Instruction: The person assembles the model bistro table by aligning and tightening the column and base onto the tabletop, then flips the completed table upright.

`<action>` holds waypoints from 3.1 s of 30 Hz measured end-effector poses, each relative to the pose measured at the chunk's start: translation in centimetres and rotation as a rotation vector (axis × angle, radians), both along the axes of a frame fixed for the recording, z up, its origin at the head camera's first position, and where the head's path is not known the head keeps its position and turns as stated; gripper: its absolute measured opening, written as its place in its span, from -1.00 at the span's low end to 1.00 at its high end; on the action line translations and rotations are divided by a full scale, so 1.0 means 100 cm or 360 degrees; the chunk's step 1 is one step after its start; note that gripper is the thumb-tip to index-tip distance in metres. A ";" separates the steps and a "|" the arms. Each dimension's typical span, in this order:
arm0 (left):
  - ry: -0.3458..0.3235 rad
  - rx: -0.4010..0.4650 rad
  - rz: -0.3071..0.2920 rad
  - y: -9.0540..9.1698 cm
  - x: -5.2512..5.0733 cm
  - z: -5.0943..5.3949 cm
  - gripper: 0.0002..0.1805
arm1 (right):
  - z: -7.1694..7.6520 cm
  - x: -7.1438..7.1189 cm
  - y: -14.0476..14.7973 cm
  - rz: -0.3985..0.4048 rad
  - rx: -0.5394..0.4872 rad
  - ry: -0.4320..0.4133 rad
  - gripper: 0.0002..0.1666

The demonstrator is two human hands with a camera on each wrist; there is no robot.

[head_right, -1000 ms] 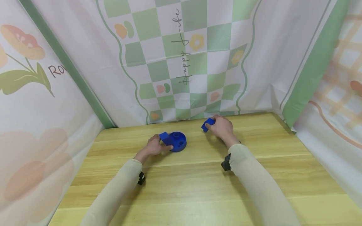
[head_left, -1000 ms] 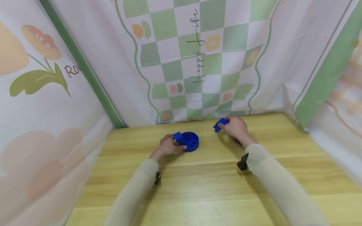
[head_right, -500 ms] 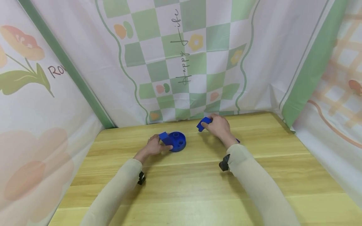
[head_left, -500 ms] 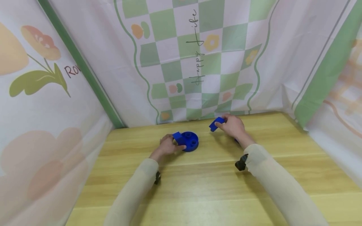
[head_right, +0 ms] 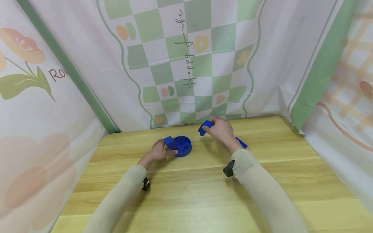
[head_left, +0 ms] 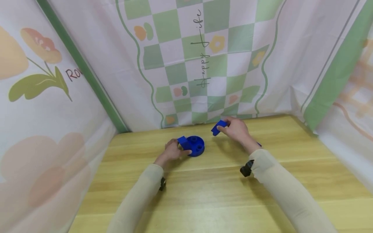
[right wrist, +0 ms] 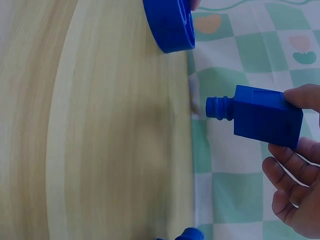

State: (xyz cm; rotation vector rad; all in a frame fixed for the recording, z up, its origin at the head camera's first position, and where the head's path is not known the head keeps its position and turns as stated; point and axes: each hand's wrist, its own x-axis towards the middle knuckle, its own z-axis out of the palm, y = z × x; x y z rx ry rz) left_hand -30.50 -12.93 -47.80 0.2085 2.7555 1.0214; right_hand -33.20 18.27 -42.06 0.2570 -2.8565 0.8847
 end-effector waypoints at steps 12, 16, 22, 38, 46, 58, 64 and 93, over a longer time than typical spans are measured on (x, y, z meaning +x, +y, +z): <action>0.0020 0.0005 -0.0024 0.001 0.003 0.002 -0.19 | 0.008 0.008 -0.015 0.0057 -0.0004 -0.0018 -0.39; 0.0019 0.0009 -0.0025 0.001 0.004 0.002 -0.19 | 0.010 0.012 -0.021 0.0065 -0.0016 -0.0036 -0.35; 0.0029 0.0015 -0.0024 0.001 0.003 0.002 -0.21 | 0.014 0.017 -0.028 0.0084 -0.0026 -0.0061 -0.35; 0.0130 0.0023 -0.0071 0.001 -0.002 -0.002 -0.32 | 0.014 0.026 -0.045 0.0170 0.0021 -0.0063 -0.33; 0.0180 0.0034 -0.0127 0.000 -0.003 -0.003 -0.35 | 0.012 0.028 -0.050 0.0205 0.0037 -0.0062 -0.35; 0.0099 0.0026 -0.0039 0.000 -0.004 -0.004 -0.23 | 0.003 0.026 -0.057 0.0332 0.0039 0.0008 -0.42; 0.0080 0.0045 -0.0040 -0.001 -0.003 -0.004 -0.23 | 0.000 0.026 -0.060 0.0376 0.0062 0.0042 -0.47; 0.0056 0.0037 0.0027 -0.001 -0.002 -0.002 -0.17 | -0.017 0.019 -0.061 0.0673 0.0263 0.0149 -0.47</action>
